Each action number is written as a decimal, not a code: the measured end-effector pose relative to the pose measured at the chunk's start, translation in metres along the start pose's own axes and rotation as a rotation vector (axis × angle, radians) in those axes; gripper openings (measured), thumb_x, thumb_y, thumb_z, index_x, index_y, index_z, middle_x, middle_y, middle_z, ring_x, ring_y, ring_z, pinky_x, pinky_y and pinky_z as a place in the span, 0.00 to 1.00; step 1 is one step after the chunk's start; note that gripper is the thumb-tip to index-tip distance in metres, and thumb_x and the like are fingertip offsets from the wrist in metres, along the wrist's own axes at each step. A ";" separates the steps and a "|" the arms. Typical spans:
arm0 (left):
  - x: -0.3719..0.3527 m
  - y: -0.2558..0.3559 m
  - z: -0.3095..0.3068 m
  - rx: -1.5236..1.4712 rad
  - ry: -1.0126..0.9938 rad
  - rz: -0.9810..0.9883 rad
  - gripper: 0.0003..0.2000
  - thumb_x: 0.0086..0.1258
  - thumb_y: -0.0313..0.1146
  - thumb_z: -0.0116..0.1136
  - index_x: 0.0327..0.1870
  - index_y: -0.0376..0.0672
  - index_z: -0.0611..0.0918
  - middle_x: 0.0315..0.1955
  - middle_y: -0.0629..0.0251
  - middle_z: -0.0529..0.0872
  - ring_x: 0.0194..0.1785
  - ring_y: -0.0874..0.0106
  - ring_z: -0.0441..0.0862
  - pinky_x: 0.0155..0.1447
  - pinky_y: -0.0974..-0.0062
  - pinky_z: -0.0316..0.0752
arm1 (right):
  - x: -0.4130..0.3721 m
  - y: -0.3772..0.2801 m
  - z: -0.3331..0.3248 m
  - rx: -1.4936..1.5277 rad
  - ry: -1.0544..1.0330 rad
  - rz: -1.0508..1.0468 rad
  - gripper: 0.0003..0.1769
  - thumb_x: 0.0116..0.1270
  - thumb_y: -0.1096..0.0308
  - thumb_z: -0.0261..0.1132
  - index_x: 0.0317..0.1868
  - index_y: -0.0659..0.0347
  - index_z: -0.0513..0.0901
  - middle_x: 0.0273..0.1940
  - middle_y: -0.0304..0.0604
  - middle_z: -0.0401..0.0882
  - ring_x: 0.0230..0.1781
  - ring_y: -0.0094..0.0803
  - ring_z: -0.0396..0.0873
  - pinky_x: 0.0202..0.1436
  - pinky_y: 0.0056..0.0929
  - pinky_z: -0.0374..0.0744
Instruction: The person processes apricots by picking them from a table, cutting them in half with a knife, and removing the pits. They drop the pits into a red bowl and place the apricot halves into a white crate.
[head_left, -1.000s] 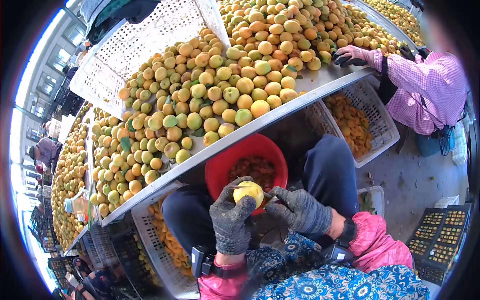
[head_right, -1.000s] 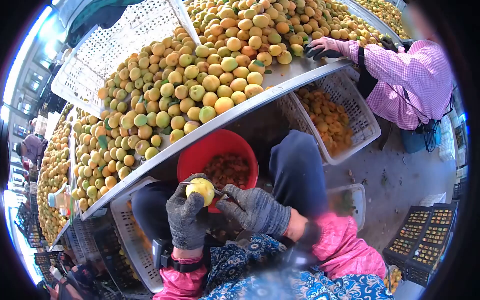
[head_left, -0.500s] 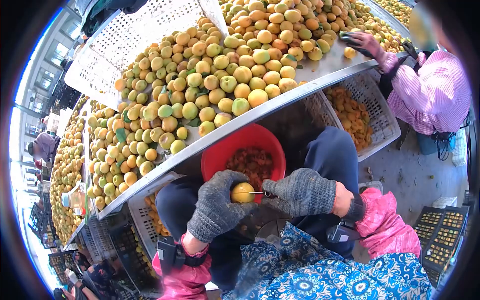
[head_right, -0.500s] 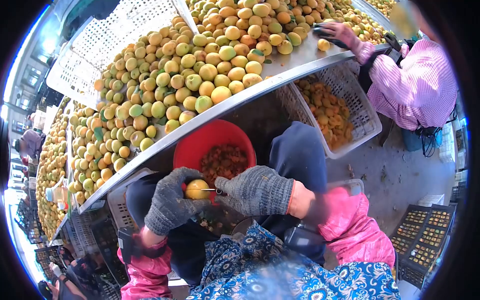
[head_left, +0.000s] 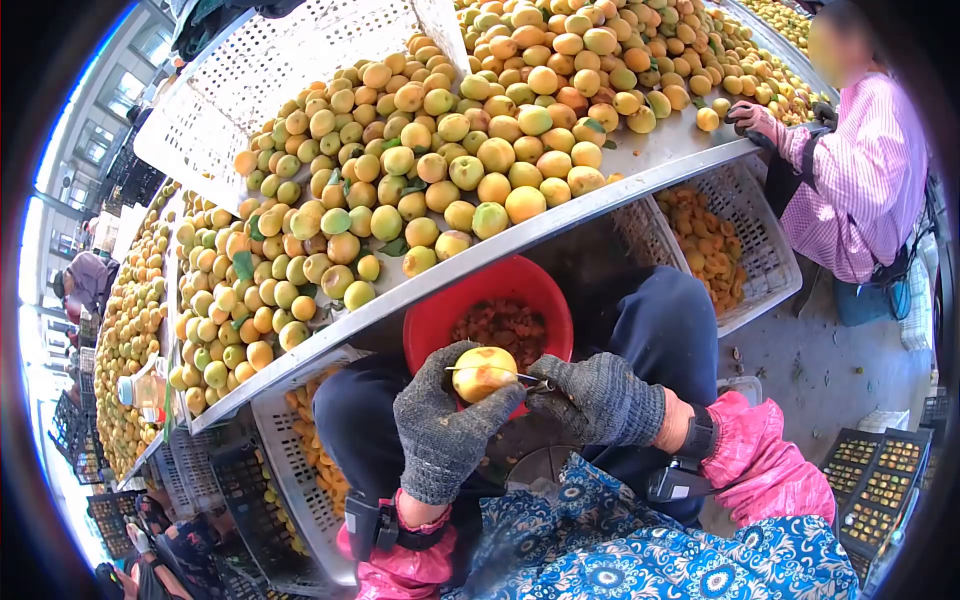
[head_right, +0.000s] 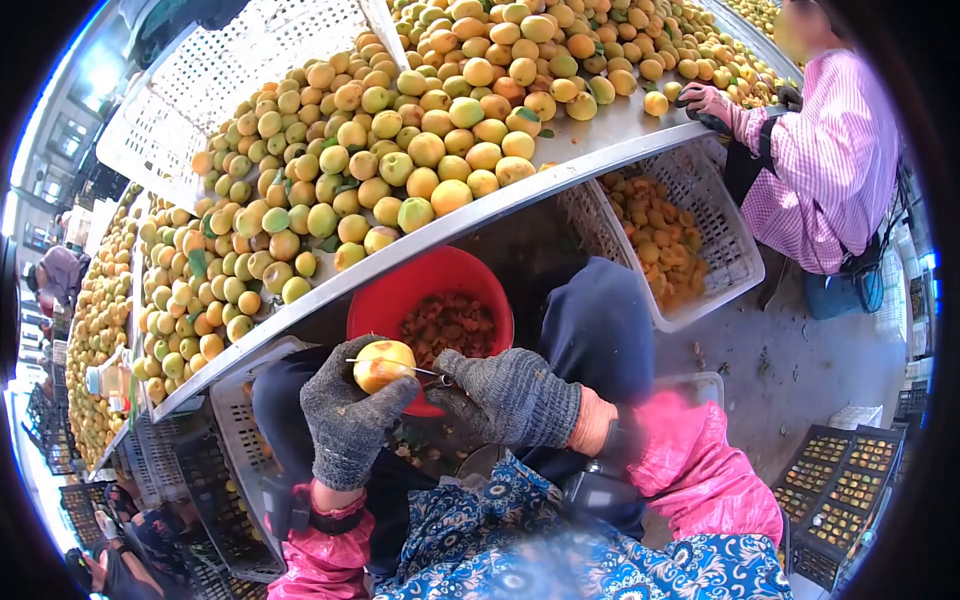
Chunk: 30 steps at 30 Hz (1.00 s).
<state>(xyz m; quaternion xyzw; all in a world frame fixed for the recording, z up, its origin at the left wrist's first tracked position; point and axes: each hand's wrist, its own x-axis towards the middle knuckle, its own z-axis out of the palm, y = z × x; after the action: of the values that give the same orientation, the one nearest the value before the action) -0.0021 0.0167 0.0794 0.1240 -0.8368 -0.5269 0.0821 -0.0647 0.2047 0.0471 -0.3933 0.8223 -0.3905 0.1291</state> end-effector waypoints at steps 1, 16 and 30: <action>0.002 0.001 -0.004 0.001 0.000 -0.004 0.22 0.51 0.33 0.76 0.47 0.36 0.81 0.35 0.59 0.88 0.40 0.72 0.86 0.46 0.75 0.80 | 0.001 0.001 0.000 -0.016 -0.053 0.001 0.18 0.66 0.54 0.62 0.49 0.57 0.76 0.24 0.52 0.80 0.22 0.51 0.80 0.23 0.44 0.75; 0.009 -0.007 0.001 0.029 0.021 0.015 0.24 0.44 0.32 0.80 0.43 0.38 0.81 0.34 0.58 0.87 0.40 0.70 0.86 0.47 0.73 0.81 | 0.010 0.000 0.000 -0.097 -0.035 0.018 0.17 0.66 0.54 0.63 0.45 0.59 0.75 0.20 0.52 0.78 0.22 0.51 0.79 0.23 0.46 0.74; -0.011 -0.037 0.004 -0.751 -0.472 -0.281 0.23 0.67 0.44 0.62 0.54 0.34 0.79 0.40 0.65 0.84 0.40 0.77 0.81 0.43 0.81 0.77 | 0.007 -0.003 -0.005 0.541 0.044 -0.039 0.37 0.55 0.61 0.76 0.64 0.59 0.73 0.53 0.49 0.81 0.54 0.37 0.80 0.61 0.32 0.75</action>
<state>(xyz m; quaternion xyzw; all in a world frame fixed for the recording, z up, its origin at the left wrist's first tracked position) 0.0118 0.0076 0.0439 0.0746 -0.5592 -0.8131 -0.1433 -0.0701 0.2011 0.0529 -0.3516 0.6830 -0.6069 0.2038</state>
